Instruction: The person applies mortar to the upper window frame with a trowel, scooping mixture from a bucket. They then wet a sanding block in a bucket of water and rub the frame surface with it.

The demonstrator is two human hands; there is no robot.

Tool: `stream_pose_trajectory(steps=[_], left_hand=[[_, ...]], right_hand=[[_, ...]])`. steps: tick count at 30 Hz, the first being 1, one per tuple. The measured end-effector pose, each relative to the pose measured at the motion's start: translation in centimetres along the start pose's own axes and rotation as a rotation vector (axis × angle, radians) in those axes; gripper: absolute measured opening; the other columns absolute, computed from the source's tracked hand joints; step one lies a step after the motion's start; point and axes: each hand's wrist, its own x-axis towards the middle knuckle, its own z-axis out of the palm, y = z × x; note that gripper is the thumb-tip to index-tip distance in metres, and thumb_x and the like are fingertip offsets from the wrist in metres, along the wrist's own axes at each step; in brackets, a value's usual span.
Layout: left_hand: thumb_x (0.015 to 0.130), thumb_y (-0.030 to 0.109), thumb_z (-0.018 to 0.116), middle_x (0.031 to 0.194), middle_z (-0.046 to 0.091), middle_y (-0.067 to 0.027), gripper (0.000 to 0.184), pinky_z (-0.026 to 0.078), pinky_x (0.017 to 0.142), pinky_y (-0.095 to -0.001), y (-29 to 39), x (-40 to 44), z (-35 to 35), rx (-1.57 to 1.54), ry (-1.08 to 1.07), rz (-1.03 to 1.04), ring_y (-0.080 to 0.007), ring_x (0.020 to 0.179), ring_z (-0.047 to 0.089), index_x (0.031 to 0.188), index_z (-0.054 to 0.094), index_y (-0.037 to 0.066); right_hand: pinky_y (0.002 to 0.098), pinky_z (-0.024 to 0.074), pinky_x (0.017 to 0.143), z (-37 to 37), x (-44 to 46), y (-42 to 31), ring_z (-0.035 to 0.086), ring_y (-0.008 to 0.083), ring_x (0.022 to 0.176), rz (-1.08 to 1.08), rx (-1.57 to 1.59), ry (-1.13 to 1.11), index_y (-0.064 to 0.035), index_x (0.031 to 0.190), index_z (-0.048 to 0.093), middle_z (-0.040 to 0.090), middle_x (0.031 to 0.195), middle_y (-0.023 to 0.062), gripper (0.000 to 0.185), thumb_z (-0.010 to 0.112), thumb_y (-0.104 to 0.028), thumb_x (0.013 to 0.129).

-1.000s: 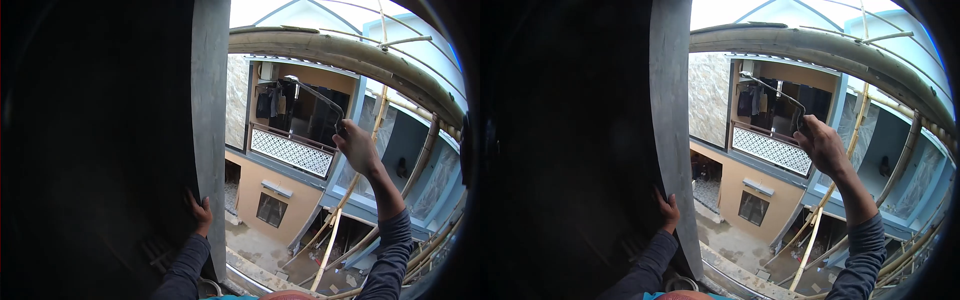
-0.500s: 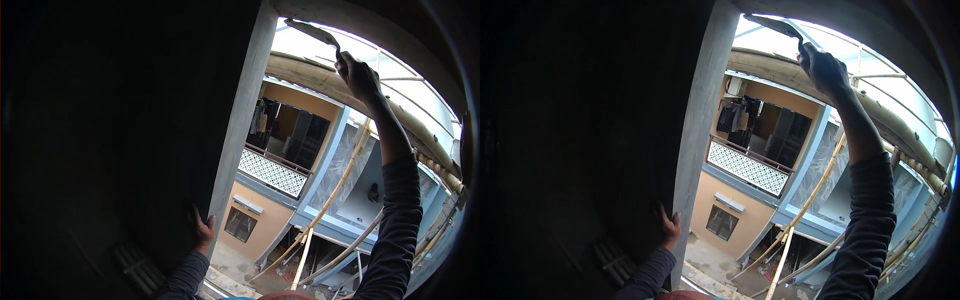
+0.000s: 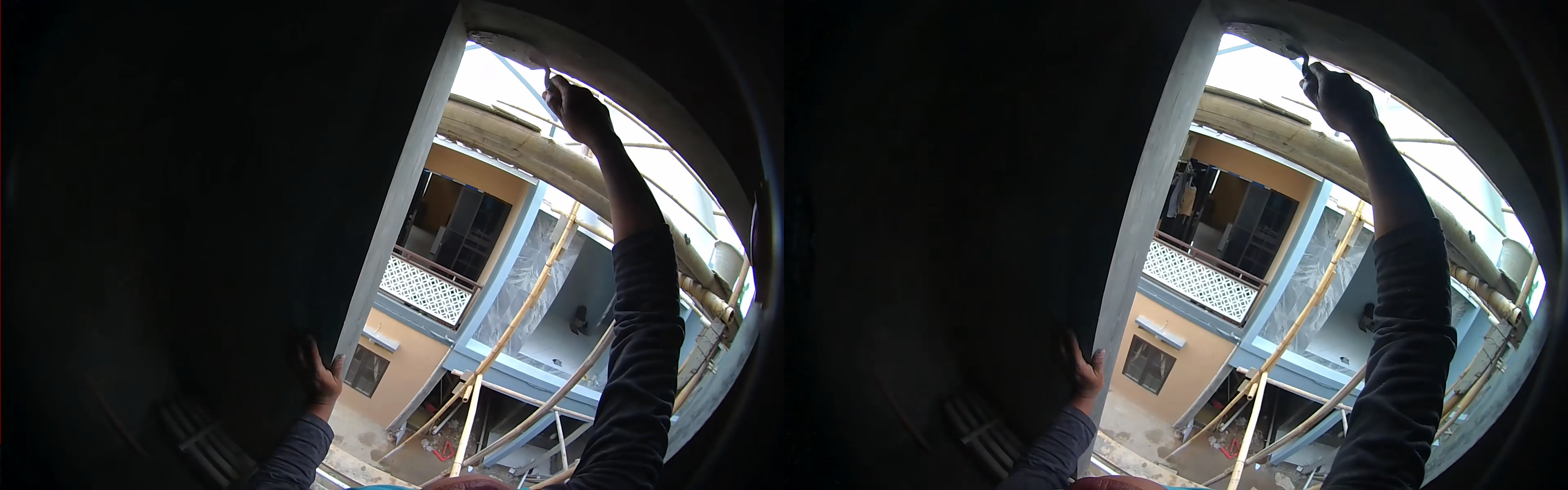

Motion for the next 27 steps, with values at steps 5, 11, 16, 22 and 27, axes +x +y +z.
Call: stream_pose_trajectory(steps=[5,11,16,22,27], left_hand=[[0.086,0.053,0.056,0.140,0.033,-0.0329,0.078,0.024,0.107,-0.0566,0.2,0.4,-0.2,0.007,-0.020,-0.005,-0.0502,0.130,0.030,0.139,0.038,-0.001],[0.087,0.052,0.056,0.141,0.031,-0.0331,0.077,0.023,0.108,-0.0570,-0.1,0.3,0.2,0.026,-0.043,0.006,-0.0504,0.130,0.029,0.139,0.038,-0.001],[0.087,0.051,0.057,0.142,0.030,-0.0332,0.077,0.021,0.108,-0.0581,-0.2,-0.2,0.6,-0.040,-0.048,-0.022,-0.0507,0.131,0.028,0.139,0.038,-0.001],[0.086,0.051,0.059,0.141,0.030,-0.0337,0.078,0.021,0.108,-0.0583,0.0,0.0,0.4,0.014,-0.060,-0.008,-0.0511,0.131,0.027,0.139,0.037,-0.001],[0.086,0.051,0.059,0.142,0.029,-0.0339,0.078,0.021,0.108,-0.0581,0.3,0.2,0.5,-0.018,-0.066,-0.013,-0.0513,0.131,0.027,0.139,0.037,0.000]], right_hand=[[0.0449,0.0514,0.074,-0.8,-1.1,0.9,0.067,0.0314,0.083,-0.009,0.087,0.005,-0.0074,0.116,0.057,0.069,0.087,0.0159,0.038,0.047,-0.039,0.097],[0.0469,0.0519,0.072,-0.3,-6.0,2.4,0.067,0.0326,0.083,0.119,0.033,0.078,-0.0108,0.110,0.056,0.069,0.088,0.0144,0.032,0.046,-0.037,0.096],[0.0461,0.0527,0.071,-0.8,-5.4,-0.1,0.068,0.0323,0.081,0.062,-0.089,0.067,-0.0117,0.113,0.055,0.068,0.087,0.0146,0.031,0.046,-0.036,0.096],[0.0467,0.0530,0.068,-1.7,-1.6,-1.9,0.066,0.0323,0.075,-0.035,-0.234,0.134,-0.0102,0.110,0.058,0.067,0.086,0.0151,0.031,0.045,-0.035,0.096],[0.0460,0.0534,0.070,-3.6,-1.1,-3.0,0.067,0.0327,0.077,-0.075,-0.305,0.190,-0.0096,0.109,0.059,0.067,0.083,0.0173,0.031,0.047,-0.035,0.096]])
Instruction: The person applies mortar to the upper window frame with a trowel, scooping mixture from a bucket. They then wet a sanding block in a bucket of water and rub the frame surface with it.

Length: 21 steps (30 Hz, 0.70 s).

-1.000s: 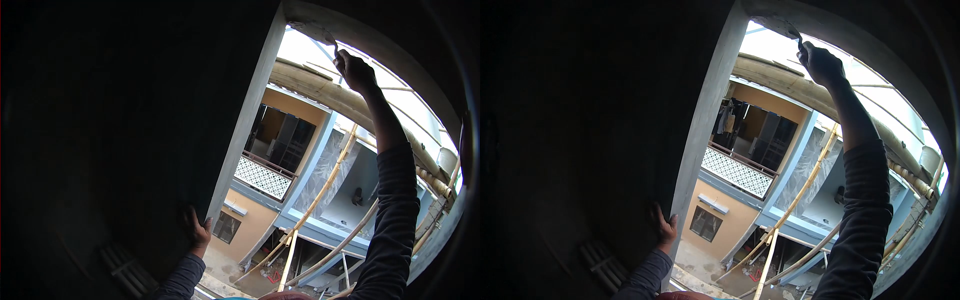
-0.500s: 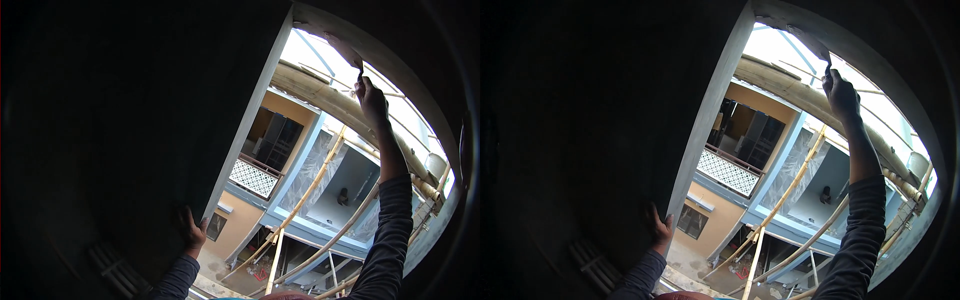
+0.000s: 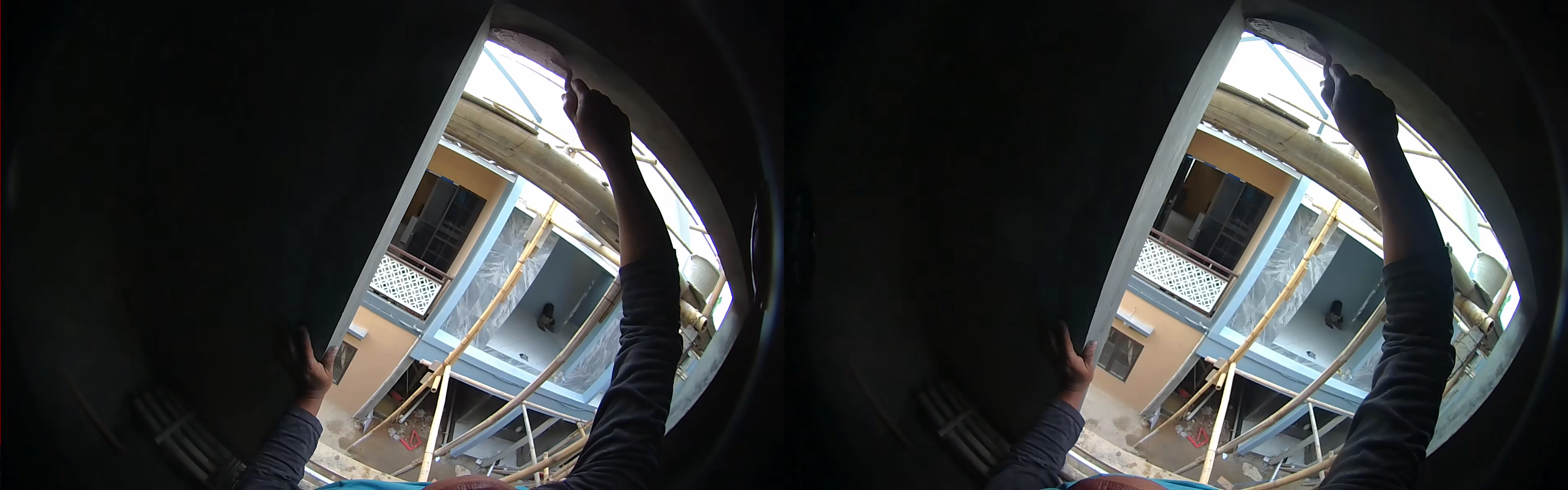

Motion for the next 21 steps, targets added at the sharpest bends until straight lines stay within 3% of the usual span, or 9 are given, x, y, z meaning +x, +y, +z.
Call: stream_pose_trajectory(steps=[5,8,11,13,15,21], left_hand=[[0.086,0.051,0.059,0.142,0.028,-0.0339,0.077,0.021,0.109,-0.0581,0.2,0.4,-0.2,0.002,0.006,0.015,-0.0511,0.132,0.026,0.140,0.037,-0.001],[0.086,0.051,0.058,0.142,0.028,-0.0340,0.077,0.021,0.108,-0.0583,0.0,0.3,-0.1,0.006,0.001,0.013,-0.0512,0.132,0.026,0.140,0.037,-0.001],[0.087,0.050,0.059,0.142,0.028,-0.0341,0.077,0.021,0.108,-0.0584,0.1,0.4,-0.5,-0.009,0.004,0.021,-0.0517,0.132,0.026,0.140,0.037,-0.001],[0.087,0.049,0.059,0.142,0.028,-0.0342,0.077,0.021,0.108,-0.0584,0.0,0.3,-0.5,-0.010,0.000,0.022,-0.0519,0.132,0.026,0.140,0.036,-0.001],[0.087,0.049,0.059,0.143,0.027,-0.0344,0.076,0.021,0.108,-0.0584,0.2,0.3,-0.5,-0.010,-0.005,0.026,-0.0522,0.132,0.026,0.140,0.036,-0.001],[0.087,0.048,0.059,0.143,0.027,-0.0346,0.076,0.021,0.109,-0.0584,0.0,0.3,-0.4,-0.030,0.008,0.030,-0.0525,0.132,0.025,0.140,0.036,-0.001]], right_hand=[[0.0439,0.0547,0.067,-1.2,-0.4,-0.3,0.067,0.0314,0.074,0.074,0.013,-0.028,-0.0114,0.110,0.063,0.068,0.083,0.0156,0.030,0.050,-0.033,0.094],[0.0438,0.0544,0.066,0.0,-1.4,0.4,0.067,0.0314,0.076,-0.014,0.002,0.126,-0.0116,0.110,0.062,0.068,0.082,0.0149,0.030,0.050,-0.034,0.094],[0.0431,0.0540,0.066,1.1,-2.6,0.5,0.067,0.0311,0.078,0.017,0.090,0.173,-0.0104,0.105,0.059,0.068,0.083,0.0140,0.026,0.051,-0.033,0.094],[0.0433,0.0533,0.065,1.8,-3.4,0.5,0.067,0.0306,0.078,0.004,0.321,0.218,-0.0105,0.101,0.057,0.067,0.083,0.0132,0.023,0.050,-0.032,0.095],[0.0453,0.0522,0.068,2.0,-3.5,0.2,0.067,0.0315,0.078,0.058,0.350,0.029,-0.0114,0.101,0.055,0.068,0.083,0.0138,0.023,0.048,-0.033,0.096],[0.0469,0.0527,0.069,4.7,-2.2,0.2,0.067,0.0333,0.079,0.086,0.230,-0.066,-0.0104,0.106,0.055,0.068,0.083,0.0152,0.032,0.042,-0.038,0.098]])
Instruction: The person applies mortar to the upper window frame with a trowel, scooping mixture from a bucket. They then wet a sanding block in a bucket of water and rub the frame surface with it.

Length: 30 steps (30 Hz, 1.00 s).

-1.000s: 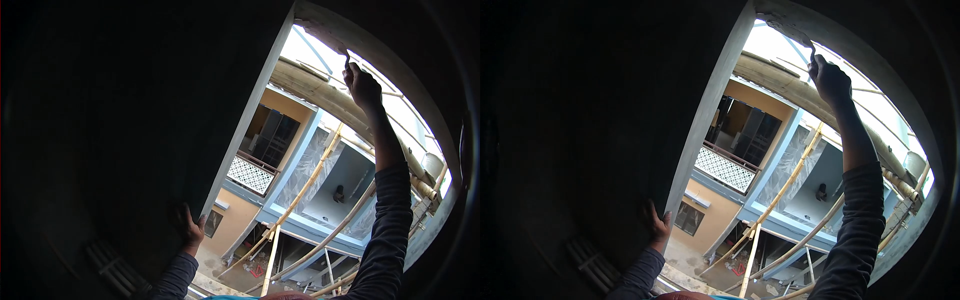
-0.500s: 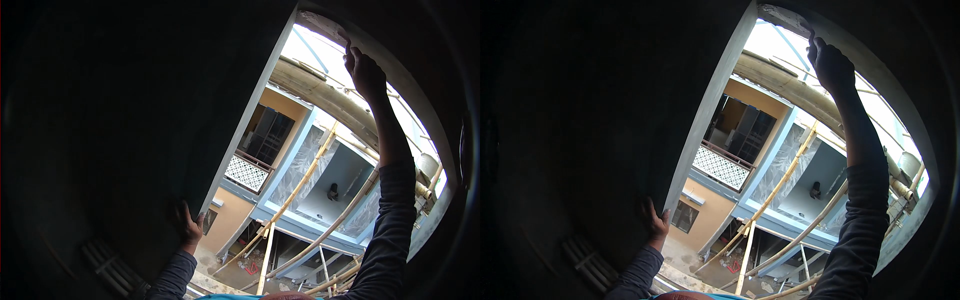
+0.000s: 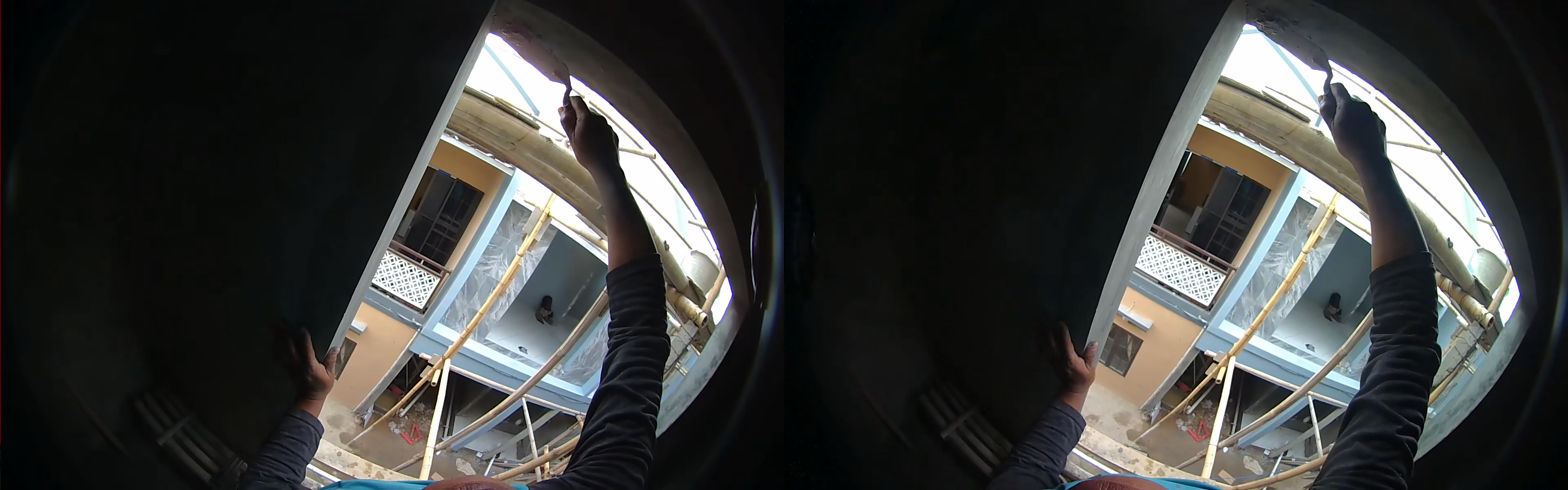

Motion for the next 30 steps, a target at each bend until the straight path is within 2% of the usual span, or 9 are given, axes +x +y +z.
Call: stream_pose_trajectory(steps=[4,10,11,16,18,20,22,28,30], left_hand=[[0.088,0.047,0.058,0.143,0.026,-0.0344,0.075,0.021,0.109,-0.0584,-0.1,-0.2,0.0,0.015,-0.020,-0.006,-0.0523,0.133,0.024,0.140,0.036,-0.002],[0.089,0.048,0.056,0.142,0.028,-0.0350,0.075,0.021,0.110,-0.0544,-0.5,-0.3,-0.1,0.057,-0.029,0.012,-0.0506,0.132,0.027,0.140,0.035,-0.005],[0.089,0.048,0.055,0.142,0.028,-0.0350,0.075,0.021,0.110,-0.0542,-0.6,-0.3,0.0,0.049,-0.029,0.007,-0.0503,0.132,0.027,0.140,0.035,-0.005],[0.089,0.047,0.056,0.142,0.028,-0.0350,0.076,0.021,0.110,-0.0540,-0.3,0.1,-0.3,0.063,-0.018,0.025,-0.0507,0.131,0.027,0.140,0.034,-0.005],[0.089,0.046,0.056,0.142,0.028,-0.0351,0.076,0.021,0.110,-0.0540,-0.3,0.1,-0.2,0.059,-0.020,0.029,-0.0509,0.131,0.027,0.140,0.034,-0.005],[0.087,0.049,0.059,0.143,0.028,-0.0336,0.075,0.023,0.108,-0.0589,-0.5,-0.2,0.1,0.006,-0.011,-0.015,-0.0515,0.132,0.027,0.139,0.037,-0.001],[0.087,0.049,0.059,0.142,0.029,-0.0338,0.075,0.023,0.108,-0.0589,-0.6,-0.3,0.4,0.015,-0.006,-0.003,-0.0515,0.131,0.027,0.139,0.037,-0.001],[0.087,0.049,0.058,0.142,0.029,-0.0338,0.075,0.023,0.108,-0.0588,-0.6,-0.2,0.5,-0.004,-0.007,-0.009,-0.0514,0.131,0.027,0.139,0.038,-0.001],[0.087,0.050,0.058,0.142,0.029,-0.0336,0.075,0.022,0.108,-0.0587,-0.9,-0.3,0.7,-0.020,0.006,-0.022,-0.0512,0.132,0.027,0.139,0.038,-0.001]], right_hand=[[0.0461,0.0537,0.071,0.6,1.8,0.5,0.067,0.0325,0.079,-0.050,-0.104,0.020,-0.0101,0.120,0.055,0.069,0.086,0.0156,0.040,0.042,-0.040,0.097],[0.0457,0.0528,0.072,-2.2,1.9,1.5,0.067,0.0315,0.076,0.002,-0.156,-0.118,-0.0102,0.116,0.057,0.068,0.080,0.0145,0.037,0.044,-0.039,0.096],[0.0459,0.0513,0.066,-2.5,1.3,2.0,0.067,0.0336,0.074,-0.015,-0.150,-0.097,-0.0082,0.110,0.059,0.067,0.077,0.0160,0.037,0.042,-0.039,0.098],[0.0449,0.0516,0.066,-3.4,-2.4,4.5,0.067,0.0329,0.078,0.079,-0.215,-0.148,-0.0074,0.104,0.058,0.068,0.083,0.0143,0.028,0.049,-0.033,0.096],[0.0446,0.0515,0.066,-2.8,-3.0,5.0,0.067,0.0326,0.079,0.054,-0.200,-0.093,-0.0087,0.104,0.057,0.069,0.084,0.0128,0.026,0.049,-0.033,0.096],[0.0443,0.0529,0.070,-3.1,-3.1,3.3,0.067,0.0317,0.081,0.032,-0.185,-0.090,-0.0104,0.112,0.058,0.069,0.085,0.0135,0.034,0.046,-0.037,0.096],[0.0438,0.0530,0.070,-1.5,-1.8,3.1,0.067,0.0317,0.080,-0.012,-0.161,-0.034,-0.0122,0.117,0.056,0.069,0.086,0.0134,0.035,0.045,-0.038,0.096],[0.0439,0.0526,0.072,-0.4,1.9,1.7,0.066,0.0317,0.081,-0.024,-0.141,0.011,-0.0116,0.114,0.057,0.068,0.088,0.0137,0.035,0.046,-0.039,0.096],[0.0441,0.0523,0.071,-0.9,1.9,2.7,0.066,0.0324,0.082,-0.038,0.013,0.005,-0.0108,0.109,0.057,0.068,0.089,0.0134,0.033,0.045,-0.038,0.097]])
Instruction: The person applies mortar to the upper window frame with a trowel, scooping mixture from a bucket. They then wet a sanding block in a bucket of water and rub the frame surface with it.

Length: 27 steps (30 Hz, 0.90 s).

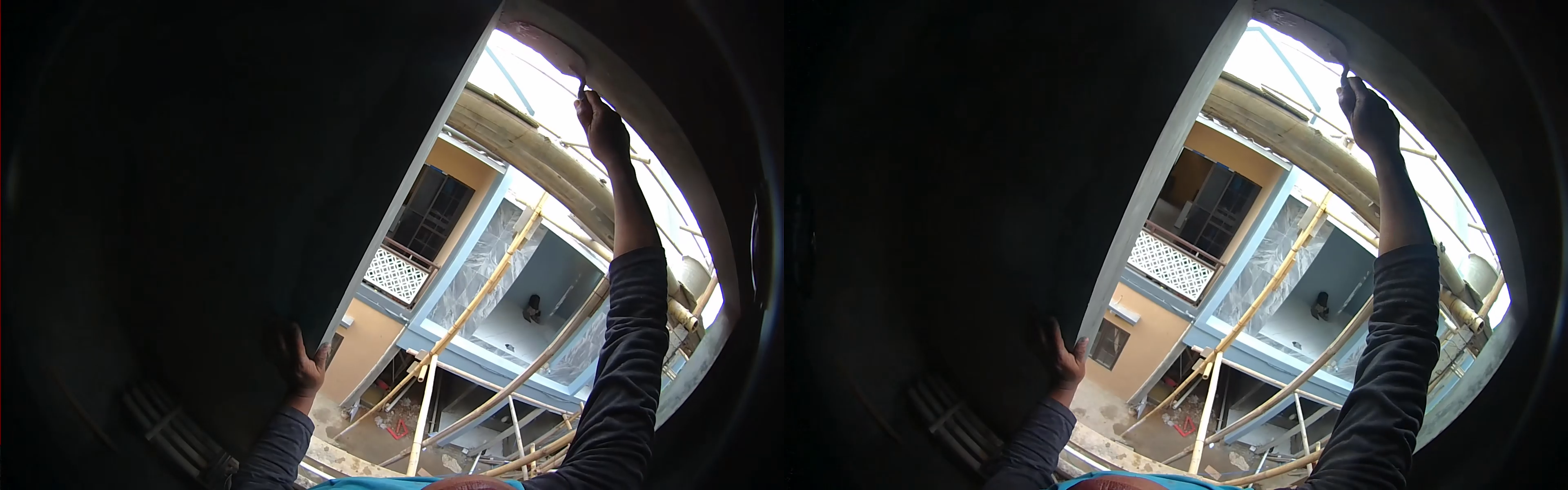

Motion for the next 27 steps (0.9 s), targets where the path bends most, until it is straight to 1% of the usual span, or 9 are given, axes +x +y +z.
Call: stream_pose_trajectory(steps=[2,7,8,12,14,16,19,22,27], left_hand=[[0.087,0.049,0.059,0.142,0.029,-0.0335,0.075,0.022,0.108,-0.0590,0.0,-0.1,0.0,-0.009,-0.020,-0.008,-0.0510,0.132,0.027,0.139,0.038,-0.001],[0.087,0.047,0.059,0.143,0.028,-0.0335,0.073,0.021,0.108,-0.0598,-0.1,-0.2,0.1,0.009,-0.024,0.003,-0.0508,0.132,0.027,0.138,0.039,-0.001],[0.087,0.047,0.059,0.143,0.028,-0.0335,0.072,0.021,0.108,-0.0601,0.0,0.0,0.1,-0.003,-0.016,0.010,-0.0506,0.132,0.027,0.137,0.039,-0.001],[0.088,0.046,0.058,0.143,0.028,-0.0336,0.072,0.020,0.108,-0.0594,0.5,0.3,-0.9,0.054,-0.024,0.066,-0.0510,0.132,0.026,0.138,0.038,-0.002],[0.088,0.046,0.058,0.143,0.027,-0.0338,0.073,0.020,0.109,-0.0586,0.8,0.1,-1.1,0.030,-0.029,0.014,-0.0517,0.132,0.026,0.139,0.037,-0.002],[0.088,0.047,0.058,0.144,0.027,-0.0340,0.074,0.019,0.109,-0.0579,0.9,0.3,-1.1,0.035,-0.020,0.042,-0.0521,0.132,0.025,0.139,0.036,-0.003],[0.087,0.048,0.058,0.142,0.029,-0.0339,0.075,0.020,0.108,-0.0586,0.1,-0.3,-0.4,0.025,-0.009,0.039,-0.0520,0.131,0.027,0.139,0.037,-0.002],[0.087,0.049,0.058,0.142,0.029,-0.0340,0.076,0.021,0.108,-0.0589,-0.1,-0.6,-0.3,0.037,-0.012,0.035,-0.0522,0.130,0.027,0.139,0.037,-0.002],[0.085,0.046,0.062,0.141,0.029,-0.0345,0.077,0.021,0.108,-0.0582,-0.3,-1.1,-0.3,0.002,-0.058,-0.023,-0.0524,0.130,0.027,0.139,0.036,-0.003]], right_hand=[[0.0448,0.0516,0.067,1.2,-1.1,2.2,0.066,0.0334,0.080,-0.069,0.128,0.118,-0.0113,0.103,0.057,0.068,0.085,0.0124,0.028,0.046,-0.036,0.098],[0.0449,0.0526,0.063,3.1,-6.0,4.2,0.067,0.0344,0.078,0.065,0.129,0.298,-0.0102,0.106,0.054,0.068,0.087,0.0148,0.024,0.047,-0.031,0.098],[0.0452,0.0528,0.064,3.6,-6.4,3.7,0.067,0.0354,0.079,0.038,0.216,0.355,-0.0089,0.106,0.053,0.067,0.087,0.0161,0.023,0.047,-0.030,0.098],[0.0460,0.0506,0.072,5.2,-5.8,-0.3,0.063,0.0396,0.090,-0.008,0.420,0.260,-0.0060,0.105,0.049,0.064,0.096,0.0201,0.018,0.049,-0.023,0.097],[0.0478,0.0489,0.074,7.1,-4.7,-2.2,0.062,0.0411,0.091,0.018,0.492,0.211,-0.0047,0.105,0.046,0.062,0.096,0.0222,0.020,0.050,-0.022,0.095],[0.0496,0.0477,0.073,9.4,-3.7,-4.3,0.062,0.0425,0.088,-0.004,0.603,0.301,-0.0044,0.103,0.045,0.062,0.092,0.0226,0.021,0.051,-0.023,0.095],[0.0518,0.0464,0.070,11.4,-1.9,-7.6,0.060,0.0445,0.082,0.092,0.637,0.351,-0.0055,0.100,0.045,0.063,0.086,0.0215,0.025,0.055,-0.027,0.094],[0.0512,0.0447,0.067,13.0,0.1,-10.1,0.060,0.0447,0.081,0.113,0.699,0.409,-0.0059,0.099,0.046,0.062,0.085,0.0217,0.024,0.055,-0.028,0.094],[0.0498,0.0424,0.076,14.7,3.1,-12.5,0.055,0.0426,0.091,0.238,0.823,0.445,-0.0045,0.098,0.049,0.058,0.093,0.0217,0.026,0.052,-0.030,0.096]])
